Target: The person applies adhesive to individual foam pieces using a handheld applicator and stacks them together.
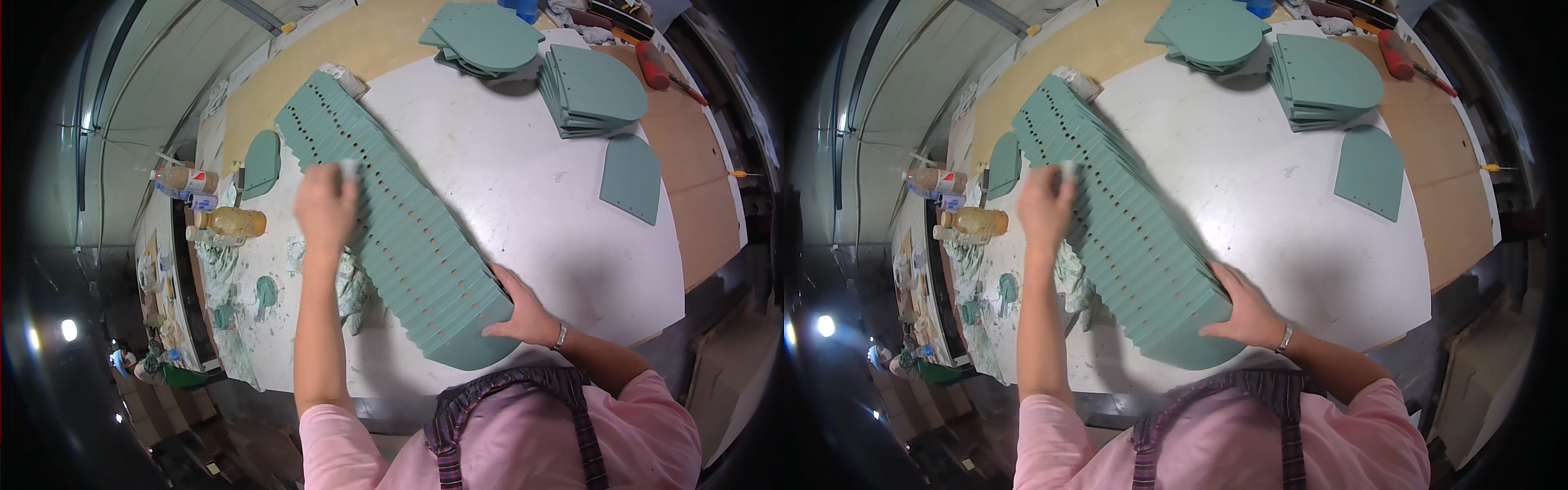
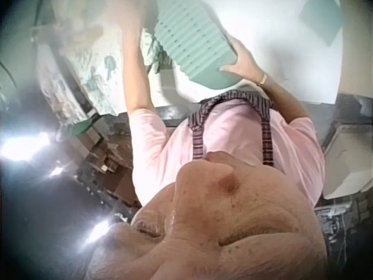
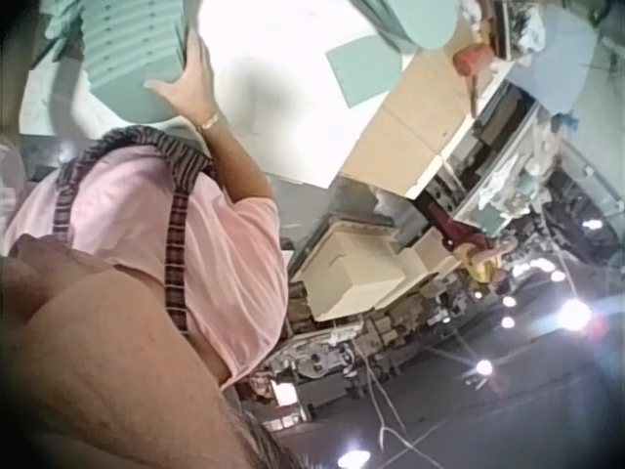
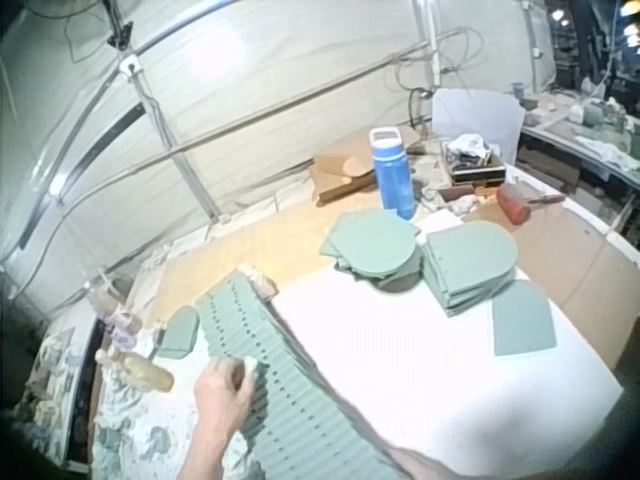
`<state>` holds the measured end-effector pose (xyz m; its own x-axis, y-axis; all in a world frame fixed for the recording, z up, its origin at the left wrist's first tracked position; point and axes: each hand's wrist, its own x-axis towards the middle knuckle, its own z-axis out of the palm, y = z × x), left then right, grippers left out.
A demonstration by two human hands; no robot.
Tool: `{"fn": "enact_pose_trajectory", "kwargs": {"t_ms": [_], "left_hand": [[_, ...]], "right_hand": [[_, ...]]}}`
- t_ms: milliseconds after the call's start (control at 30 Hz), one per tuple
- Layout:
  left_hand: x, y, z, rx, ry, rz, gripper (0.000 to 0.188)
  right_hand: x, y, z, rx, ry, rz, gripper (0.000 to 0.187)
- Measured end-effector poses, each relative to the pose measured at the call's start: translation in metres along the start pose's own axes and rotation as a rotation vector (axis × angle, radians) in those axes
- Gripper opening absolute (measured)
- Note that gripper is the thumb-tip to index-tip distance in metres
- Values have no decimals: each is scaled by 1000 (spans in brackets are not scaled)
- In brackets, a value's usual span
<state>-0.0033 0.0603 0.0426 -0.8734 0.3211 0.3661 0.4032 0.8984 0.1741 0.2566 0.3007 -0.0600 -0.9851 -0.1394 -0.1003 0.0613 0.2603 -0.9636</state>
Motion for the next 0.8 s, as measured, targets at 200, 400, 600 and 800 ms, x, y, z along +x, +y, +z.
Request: {"fn": "enact_pose_trajectory", "kwargs": {"t_ms": [200, 400, 600, 800], "left_hand": [[-2, -31, -9, 79, 72, -142, 19], [5, 22, -1, -98, -41, 144, 23], [19, 36, 0, -38, -57, 299, 22], [7, 19, -11, 41, -194, 113, 23]], "right_hand": [[0, -2, 1, -11, -6, 0, 111], [0, 1, 0, -10, -2, 11, 111], [-1, 3, 2, -4, -12, 20, 112], [-2, -2, 0, -4, 12, 43, 113]]}}
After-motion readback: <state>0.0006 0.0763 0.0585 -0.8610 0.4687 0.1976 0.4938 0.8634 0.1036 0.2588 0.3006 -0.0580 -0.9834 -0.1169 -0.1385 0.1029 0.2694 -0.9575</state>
